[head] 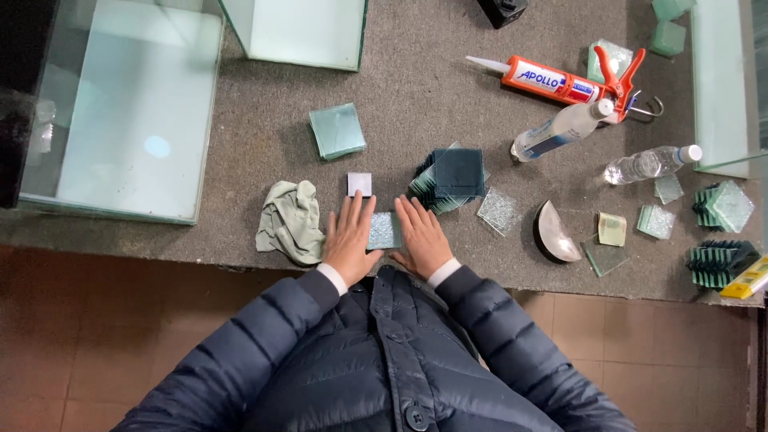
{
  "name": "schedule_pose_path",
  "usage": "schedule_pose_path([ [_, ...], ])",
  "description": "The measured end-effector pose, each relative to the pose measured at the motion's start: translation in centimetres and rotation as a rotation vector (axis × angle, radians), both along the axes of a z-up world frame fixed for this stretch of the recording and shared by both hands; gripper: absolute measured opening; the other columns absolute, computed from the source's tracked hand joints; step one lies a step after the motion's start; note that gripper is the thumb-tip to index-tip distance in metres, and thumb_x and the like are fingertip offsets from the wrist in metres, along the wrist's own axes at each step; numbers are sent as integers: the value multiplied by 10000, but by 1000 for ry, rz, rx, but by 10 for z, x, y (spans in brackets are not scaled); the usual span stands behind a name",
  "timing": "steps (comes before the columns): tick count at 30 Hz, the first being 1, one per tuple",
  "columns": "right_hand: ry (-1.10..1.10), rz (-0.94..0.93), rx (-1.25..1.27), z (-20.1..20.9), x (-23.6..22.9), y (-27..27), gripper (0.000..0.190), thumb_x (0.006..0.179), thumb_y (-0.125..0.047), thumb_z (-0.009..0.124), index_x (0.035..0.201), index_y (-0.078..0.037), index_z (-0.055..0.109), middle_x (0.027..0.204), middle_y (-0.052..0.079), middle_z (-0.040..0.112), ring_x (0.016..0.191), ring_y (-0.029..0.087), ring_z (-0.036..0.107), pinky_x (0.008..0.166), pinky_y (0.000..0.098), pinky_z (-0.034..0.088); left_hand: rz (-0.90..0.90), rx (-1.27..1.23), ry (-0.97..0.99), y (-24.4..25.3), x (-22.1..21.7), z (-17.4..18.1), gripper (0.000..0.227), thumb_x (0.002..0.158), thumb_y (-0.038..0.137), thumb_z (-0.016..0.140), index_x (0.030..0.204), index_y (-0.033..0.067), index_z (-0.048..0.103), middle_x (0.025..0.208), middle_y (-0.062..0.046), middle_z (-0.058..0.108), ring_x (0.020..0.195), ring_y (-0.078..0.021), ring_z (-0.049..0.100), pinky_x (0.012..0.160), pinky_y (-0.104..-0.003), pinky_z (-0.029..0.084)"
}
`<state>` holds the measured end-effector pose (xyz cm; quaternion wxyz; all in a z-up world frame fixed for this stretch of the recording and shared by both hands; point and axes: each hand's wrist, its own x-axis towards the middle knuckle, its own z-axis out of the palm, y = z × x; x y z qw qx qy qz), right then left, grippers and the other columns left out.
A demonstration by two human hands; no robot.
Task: Inspecting and organizing small glass pieces on a workbench and retrieving more from a storage box.
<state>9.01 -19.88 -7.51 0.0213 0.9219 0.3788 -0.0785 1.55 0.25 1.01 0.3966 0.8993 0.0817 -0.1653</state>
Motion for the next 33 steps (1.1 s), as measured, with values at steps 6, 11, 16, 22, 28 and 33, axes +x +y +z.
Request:
schedule_pose_path([
  [6, -129, 123, -143, -9, 13, 7, 1357, 634, -715, 905, 1716, -137, 325, 1702, 66, 414, 1621, 309, 344, 1262, 510, 394, -250, 443, 8, 0, 16, -46, 1192, 820, 392, 967, 1765, 127, 290, 1860, -241, 115, 1718, -446, 18, 1329, -697, 15],
  [11, -57, 106, -203, -14, 16, 11, 1180, 693, -677, 914, 1643, -192, 411, 1638, -3, 445, 1604, 247, 364, 1256, 457, 415, -272, 535, 2, -2, 26, -52, 1029, 797, 448, 967, 1643, 146, 463, 1840, -190, 221, 1723, -406, 76, 1353, -663, 9],
  [16, -59, 95, -182, -16, 17, 10, 1127, 679, -680, 915, 1593, -227, 436, 1573, -27, 483, 1570, 219, 396, 1236, 432, 414, -273, 529, -3, -3, 26, -51, 899, 806, 417, 962, 1551, 143, 542, 1828, -185, 257, 1722, -397, 101, 1356, -665, 18],
  [22, -86, 120, -153, -16, 16, 8, 1076, 717, -663, 902, 1583, -212, 450, 1536, -15, 518, 1559, 211, 421, 1218, 408, 429, -277, 530, 6, -5, 26, -49, 875, 825, 409, 948, 1548, 138, 536, 1821, -180, 273, 1723, -388, 100, 1359, -668, 5],
  [28, -91, 87, -7, 15, 5, -20, 1051, 831, -611, 801, 1671, -133, 390, 1534, 39, 529, 1509, 240, 487, 1143, 408, 486, -280, 531, 21, -5, 26, -41, 916, 832, 408, 950, 1589, 131, 515, 1818, -193, 283, 1721, -395, 108, 1351, -680, 13],
  [33, 142, -121, 39, 3, 23, -109, 580, 895, -392, 811, 1384, -130, 639, 1194, 43, 662, 1150, 288, 708, 886, 412, 629, -253, 478, -36, -4, 14, -42, 1130, 814, 472, 954, 1715, 141, 357, 1822, -221, 240, 1707, -437, 122, 1333, -717, 35],
])
